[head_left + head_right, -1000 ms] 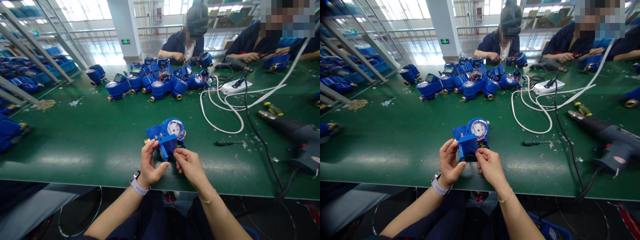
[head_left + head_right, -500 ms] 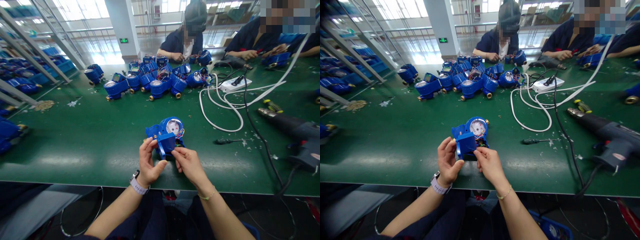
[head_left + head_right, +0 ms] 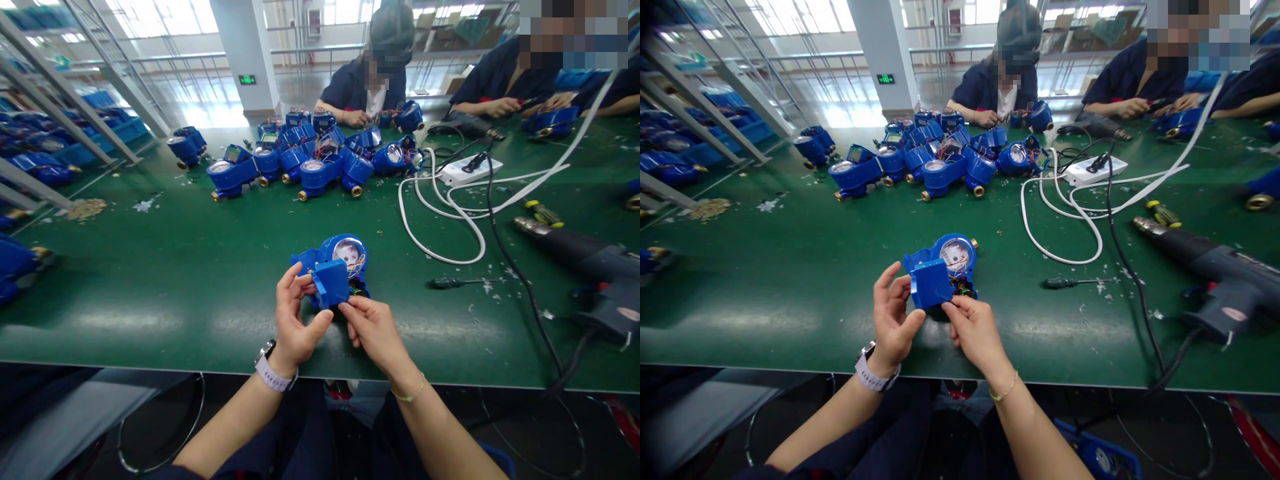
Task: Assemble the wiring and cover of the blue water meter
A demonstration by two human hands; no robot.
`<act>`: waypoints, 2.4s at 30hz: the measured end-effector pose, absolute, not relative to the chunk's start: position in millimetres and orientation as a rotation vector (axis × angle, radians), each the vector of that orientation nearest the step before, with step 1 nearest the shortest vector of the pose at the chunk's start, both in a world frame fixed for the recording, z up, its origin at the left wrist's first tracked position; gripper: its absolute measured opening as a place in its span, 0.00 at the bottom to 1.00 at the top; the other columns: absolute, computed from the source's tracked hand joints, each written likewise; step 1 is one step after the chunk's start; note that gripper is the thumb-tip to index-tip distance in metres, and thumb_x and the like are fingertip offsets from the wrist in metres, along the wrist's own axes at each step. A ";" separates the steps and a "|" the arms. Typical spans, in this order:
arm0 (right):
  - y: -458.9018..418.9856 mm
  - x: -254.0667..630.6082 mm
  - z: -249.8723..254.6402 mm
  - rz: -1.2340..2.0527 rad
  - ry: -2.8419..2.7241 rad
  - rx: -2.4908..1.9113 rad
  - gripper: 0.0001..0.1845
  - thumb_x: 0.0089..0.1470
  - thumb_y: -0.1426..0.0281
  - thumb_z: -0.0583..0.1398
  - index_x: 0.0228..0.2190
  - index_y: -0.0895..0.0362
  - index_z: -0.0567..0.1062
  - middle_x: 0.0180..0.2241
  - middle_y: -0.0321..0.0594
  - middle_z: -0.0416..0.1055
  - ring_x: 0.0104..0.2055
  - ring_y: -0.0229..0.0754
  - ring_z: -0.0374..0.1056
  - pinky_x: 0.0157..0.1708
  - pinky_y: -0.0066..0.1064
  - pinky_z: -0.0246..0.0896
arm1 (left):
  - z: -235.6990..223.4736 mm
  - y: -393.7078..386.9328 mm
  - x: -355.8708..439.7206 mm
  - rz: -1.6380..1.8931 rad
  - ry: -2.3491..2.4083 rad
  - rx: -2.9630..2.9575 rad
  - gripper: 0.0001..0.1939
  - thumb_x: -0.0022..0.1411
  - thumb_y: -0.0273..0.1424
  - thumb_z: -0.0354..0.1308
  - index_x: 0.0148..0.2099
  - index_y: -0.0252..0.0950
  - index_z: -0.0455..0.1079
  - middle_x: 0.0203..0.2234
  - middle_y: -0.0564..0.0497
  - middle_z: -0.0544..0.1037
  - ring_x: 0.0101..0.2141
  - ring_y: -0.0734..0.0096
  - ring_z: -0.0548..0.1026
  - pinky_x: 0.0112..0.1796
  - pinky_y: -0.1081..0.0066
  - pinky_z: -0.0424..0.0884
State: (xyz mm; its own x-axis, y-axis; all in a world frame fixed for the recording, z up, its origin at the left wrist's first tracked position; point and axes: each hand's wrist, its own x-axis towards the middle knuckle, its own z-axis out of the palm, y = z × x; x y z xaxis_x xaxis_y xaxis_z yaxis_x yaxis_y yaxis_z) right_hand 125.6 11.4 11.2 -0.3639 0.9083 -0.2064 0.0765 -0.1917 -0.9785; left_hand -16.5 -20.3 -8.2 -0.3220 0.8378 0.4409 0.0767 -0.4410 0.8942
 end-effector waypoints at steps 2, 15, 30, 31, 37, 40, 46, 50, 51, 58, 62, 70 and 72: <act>11.7 127.7 12.4 1.612 -1.451 -1.189 0.20 0.50 0.53 0.58 0.25 0.58 0.72 0.12 0.30 0.60 0.12 0.32 0.53 0.13 0.22 0.47 | -0.1 -19.2 -19.6 1.774 1.226 1.354 0.39 0.56 0.36 0.65 0.65 0.41 0.52 0.47 0.45 0.71 0.43 0.64 0.73 0.47 0.65 0.71; 20.0 139.0 20.0 1.659 -1.632 -1.088 0.22 0.52 0.51 0.57 0.26 0.58 0.71 0.15 0.32 0.63 0.14 0.32 0.55 0.15 0.22 0.48 | 24.0 -17.1 -32.6 1.589 1.157 1.075 0.44 0.53 0.38 0.69 0.66 0.43 0.51 0.44 0.47 0.70 0.34 0.72 0.73 0.36 0.72 0.74; 13.4 140.0 6.9 1.317 -1.485 -1.080 0.14 0.52 0.60 0.62 0.30 0.58 0.79 0.26 0.38 0.69 0.18 0.33 0.61 0.18 0.25 0.56 | 16.1 -21.8 -27.5 1.733 1.067 0.904 0.42 0.52 0.34 0.70 0.64 0.42 0.54 0.41 0.47 0.76 0.34 0.71 0.76 0.35 0.73 0.75; 13.2 141.1 8.3 1.293 -1.522 -1.051 0.13 0.53 0.61 0.61 0.30 0.58 0.79 0.28 0.39 0.69 0.19 0.32 0.62 0.18 0.25 0.57 | 16.6 -21.6 -27.7 1.734 1.065 0.901 0.41 0.52 0.34 0.70 0.64 0.43 0.55 0.40 0.48 0.76 0.34 0.71 0.76 0.34 0.73 0.75; 15.0 148.6 12.9 1.331 -1.609 -0.955 0.13 0.57 0.64 0.57 0.33 0.59 0.78 0.45 0.45 0.67 0.19 0.28 0.62 0.16 0.25 0.59 | 19.9 -19.8 -29.9 1.722 1.048 0.843 0.38 0.52 0.35 0.70 0.62 0.43 0.58 0.34 0.52 0.76 0.31 0.72 0.75 0.32 0.74 0.74; 15.4 148.6 9.9 1.354 -1.586 -0.921 0.12 0.57 0.64 0.58 0.33 0.58 0.77 0.41 0.44 0.69 0.17 0.28 0.60 0.15 0.25 0.57 | 18.5 -19.8 -30.6 1.712 1.048 0.886 0.37 0.54 0.36 0.69 0.62 0.44 0.58 0.33 0.52 0.76 0.32 0.71 0.76 0.34 0.73 0.75; 17.1 144.1 3.8 1.396 -1.548 -0.945 0.10 0.53 0.63 0.61 0.33 0.58 0.76 0.38 0.41 0.70 0.20 0.31 0.61 0.15 0.23 0.56 | 17.2 -20.0 -30.8 1.715 1.055 0.912 0.36 0.55 0.37 0.68 0.63 0.44 0.57 0.33 0.52 0.75 0.33 0.70 0.76 0.35 0.72 0.75; 17.8 141.9 3.9 1.428 -1.523 -0.981 0.11 0.52 0.62 0.61 0.31 0.58 0.73 0.35 0.39 0.69 0.19 0.31 0.59 0.15 0.24 0.54 | 18.3 -20.1 -30.1 1.720 1.054 0.889 0.37 0.54 0.37 0.69 0.62 0.43 0.58 0.34 0.51 0.76 0.32 0.71 0.76 0.34 0.72 0.75; 16.9 141.7 4.5 1.411 -1.498 -1.001 0.11 0.52 0.62 0.61 0.33 0.57 0.71 0.34 0.39 0.69 0.18 0.31 0.59 0.16 0.25 0.54 | 18.4 -20.1 -29.9 1.722 1.051 0.882 0.37 0.54 0.37 0.69 0.62 0.43 0.58 0.35 0.51 0.76 0.32 0.71 0.76 0.34 0.73 0.75; 3.0 141.0 7.7 0.850 -1.674 -0.989 0.04 0.57 0.68 0.60 0.33 0.56 0.71 0.37 0.39 0.66 0.22 0.32 0.58 0.23 0.28 0.57 | 16.0 -20.5 -29.4 1.720 1.047 0.891 0.37 0.54 0.38 0.69 0.63 0.44 0.57 0.38 0.49 0.77 0.35 0.69 0.77 0.36 0.71 0.76; 2.0 136.9 3.2 0.694 -1.815 -0.971 0.04 0.60 0.69 0.60 0.37 0.56 0.74 0.37 0.40 0.68 0.23 0.33 0.60 0.26 0.29 0.59 | 15.8 -20.5 -29.2 1.716 1.034 0.881 0.38 0.54 0.38 0.69 0.63 0.44 0.56 0.42 0.47 0.77 0.37 0.67 0.78 0.37 0.71 0.76; 5.0 138.8 -1.2 0.348 -1.842 -0.934 0.02 0.62 0.72 0.60 0.34 0.56 0.71 0.35 0.39 0.67 0.27 0.35 0.63 0.28 0.28 0.61 | 19.2 -21.3 -26.6 1.734 1.024 0.845 0.39 0.53 0.37 0.70 0.63 0.42 0.57 0.38 0.50 0.77 0.34 0.73 0.76 0.34 0.77 0.74; 5.6 139.2 -1.1 0.360 -1.880 -0.925 0.03 0.62 0.73 0.59 0.35 0.56 0.72 0.35 0.40 0.67 0.31 0.37 0.66 0.30 0.29 0.62 | 19.0 -21.3 -26.5 1.732 1.019 0.854 0.38 0.54 0.37 0.70 0.63 0.43 0.57 0.38 0.50 0.77 0.34 0.74 0.76 0.34 0.77 0.74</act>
